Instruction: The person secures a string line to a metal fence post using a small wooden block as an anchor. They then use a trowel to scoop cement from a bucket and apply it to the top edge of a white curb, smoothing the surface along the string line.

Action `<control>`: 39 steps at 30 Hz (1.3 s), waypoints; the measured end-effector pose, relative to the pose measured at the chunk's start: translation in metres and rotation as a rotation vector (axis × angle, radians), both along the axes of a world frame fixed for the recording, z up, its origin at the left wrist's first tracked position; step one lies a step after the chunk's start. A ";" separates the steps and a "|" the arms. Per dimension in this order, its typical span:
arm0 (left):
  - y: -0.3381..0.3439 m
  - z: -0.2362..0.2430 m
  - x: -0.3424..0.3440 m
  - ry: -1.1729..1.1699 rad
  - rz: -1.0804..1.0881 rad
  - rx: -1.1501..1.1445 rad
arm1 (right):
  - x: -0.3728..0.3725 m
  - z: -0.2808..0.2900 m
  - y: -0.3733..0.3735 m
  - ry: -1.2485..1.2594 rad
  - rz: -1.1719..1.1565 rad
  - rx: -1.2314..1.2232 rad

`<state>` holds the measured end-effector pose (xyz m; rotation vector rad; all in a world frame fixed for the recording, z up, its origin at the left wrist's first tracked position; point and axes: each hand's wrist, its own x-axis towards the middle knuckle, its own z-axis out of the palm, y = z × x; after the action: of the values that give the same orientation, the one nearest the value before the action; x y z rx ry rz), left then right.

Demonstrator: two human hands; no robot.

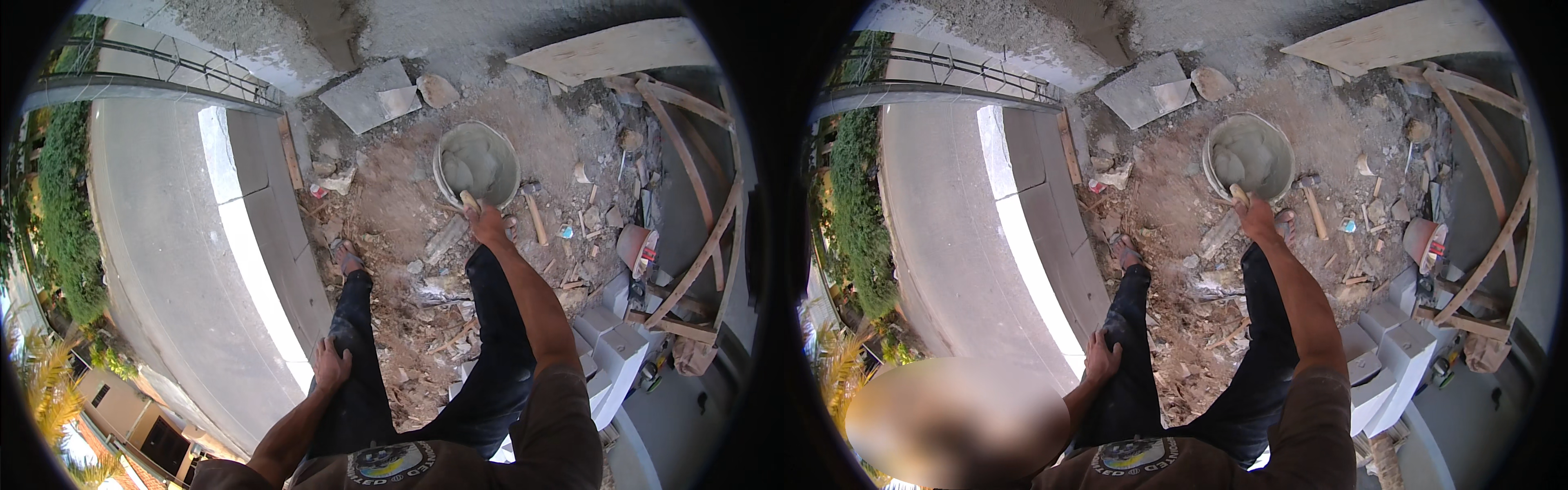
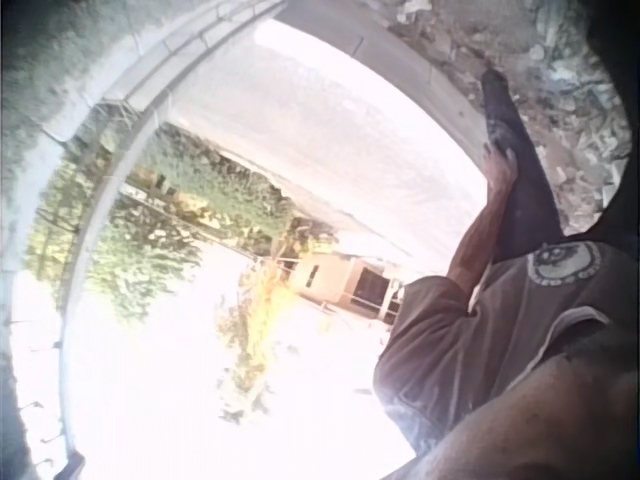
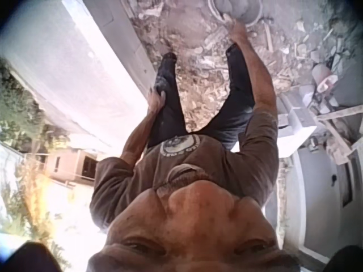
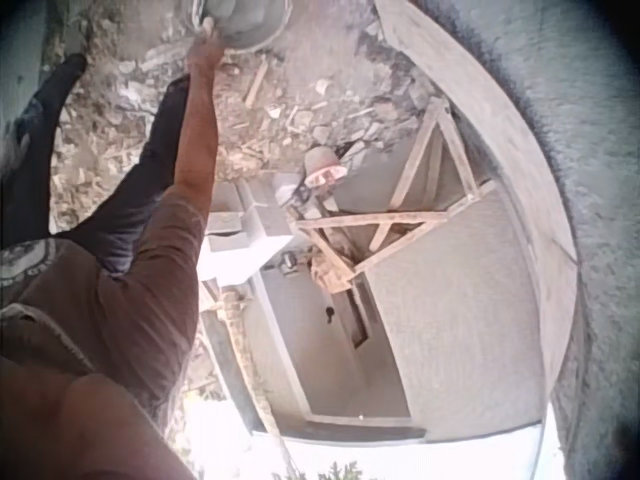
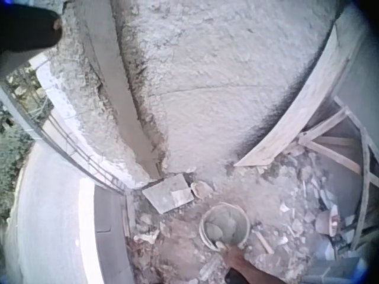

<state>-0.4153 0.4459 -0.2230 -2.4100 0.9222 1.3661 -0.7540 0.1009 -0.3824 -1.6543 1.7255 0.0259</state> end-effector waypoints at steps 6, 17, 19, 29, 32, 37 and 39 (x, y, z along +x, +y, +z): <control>0.011 -0.002 0.002 0.047 0.055 0.061 | -0.003 0.018 0.011 -0.456 -0.431 0.229; 0.025 -0.017 0.019 0.086 0.188 0.313 | 0.102 0.093 0.022 -0.341 -0.056 -0.115; 0.028 -0.018 0.022 0.069 0.184 0.287 | 0.142 0.070 0.030 -0.379 0.011 -0.123; 0.040 -0.006 0.024 0.030 0.261 0.224 | 0.480 0.064 -0.001 -0.827 0.023 0.201; 0.045 -0.008 0.023 0.070 0.341 0.227 | 0.550 0.074 -0.013 -0.907 0.005 0.268; 0.046 -0.006 0.024 0.046 0.343 0.213 | 0.597 0.041 -0.019 -1.168 -0.228 0.556; 0.047 -0.006 0.025 0.048 0.360 0.210 | 0.599 0.032 -0.007 -1.211 -0.333 0.630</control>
<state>-0.3902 0.4934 -0.2289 -2.4656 0.3386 1.5551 -0.1550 0.0944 -0.3501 -0.6081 0.8537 -0.4486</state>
